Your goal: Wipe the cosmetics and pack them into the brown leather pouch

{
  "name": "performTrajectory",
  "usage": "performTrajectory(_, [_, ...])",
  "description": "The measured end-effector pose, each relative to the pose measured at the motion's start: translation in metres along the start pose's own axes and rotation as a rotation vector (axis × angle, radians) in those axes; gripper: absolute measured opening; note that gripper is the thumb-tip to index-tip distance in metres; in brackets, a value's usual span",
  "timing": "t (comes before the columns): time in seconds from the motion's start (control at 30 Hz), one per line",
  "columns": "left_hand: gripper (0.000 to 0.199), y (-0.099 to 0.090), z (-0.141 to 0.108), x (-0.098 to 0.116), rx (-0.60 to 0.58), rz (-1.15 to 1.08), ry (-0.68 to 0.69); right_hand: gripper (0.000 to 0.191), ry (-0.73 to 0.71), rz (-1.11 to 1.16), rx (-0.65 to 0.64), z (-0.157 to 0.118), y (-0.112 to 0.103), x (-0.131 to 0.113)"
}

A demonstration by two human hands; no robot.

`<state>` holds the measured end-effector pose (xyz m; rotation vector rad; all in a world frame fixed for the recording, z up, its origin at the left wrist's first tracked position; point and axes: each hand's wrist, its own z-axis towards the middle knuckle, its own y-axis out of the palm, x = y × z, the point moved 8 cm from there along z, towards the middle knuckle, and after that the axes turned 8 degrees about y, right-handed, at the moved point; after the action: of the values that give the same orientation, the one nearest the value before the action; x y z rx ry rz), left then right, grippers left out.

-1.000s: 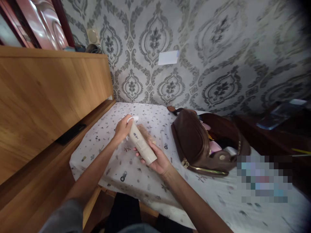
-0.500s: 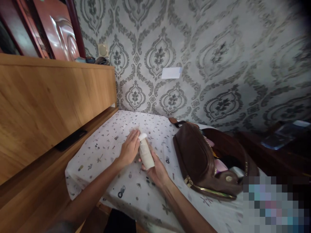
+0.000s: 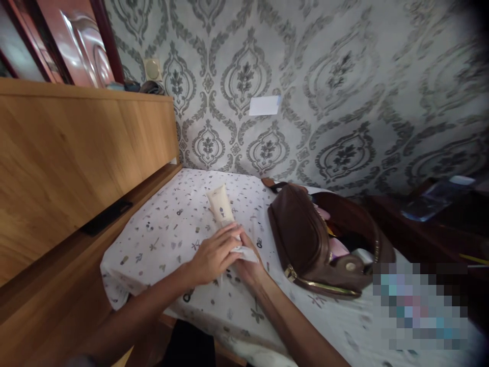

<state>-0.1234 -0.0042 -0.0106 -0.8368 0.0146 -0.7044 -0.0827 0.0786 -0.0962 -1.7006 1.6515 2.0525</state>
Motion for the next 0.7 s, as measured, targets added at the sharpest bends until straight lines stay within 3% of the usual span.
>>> performTrajectory(0.1, [0.026, -0.019, 0.014, -0.026, 0.079, 0.042, -0.081, 0.036, 0.006, -0.022, 0.013, -0.004, 0.005, 0.0])
performTrajectory(0.27, [0.026, -0.066, 0.028, -0.083, 0.338, 0.275, -0.289, 0.048, 0.087, -0.047, -0.105, -0.015, 0.019, -0.002])
performTrajectory(0.4, [0.024, -0.089, 0.029, -0.113, 0.494, 0.316, -0.407, 0.042, 0.152, -0.01, -0.151, -0.017, 0.02, -0.001])
performTrajectory(0.53, [0.025, -0.087, 0.028, -0.11, 0.498, 0.295, -0.381, 0.032, 0.22, 0.048, -0.156, -0.016, 0.016, 0.006])
performTrajectory(0.7, [0.028, -0.07, 0.022, -0.086, 0.444, 0.342, -0.314, 0.028, 0.275, 0.133, -0.155, -0.014, 0.016, 0.012])
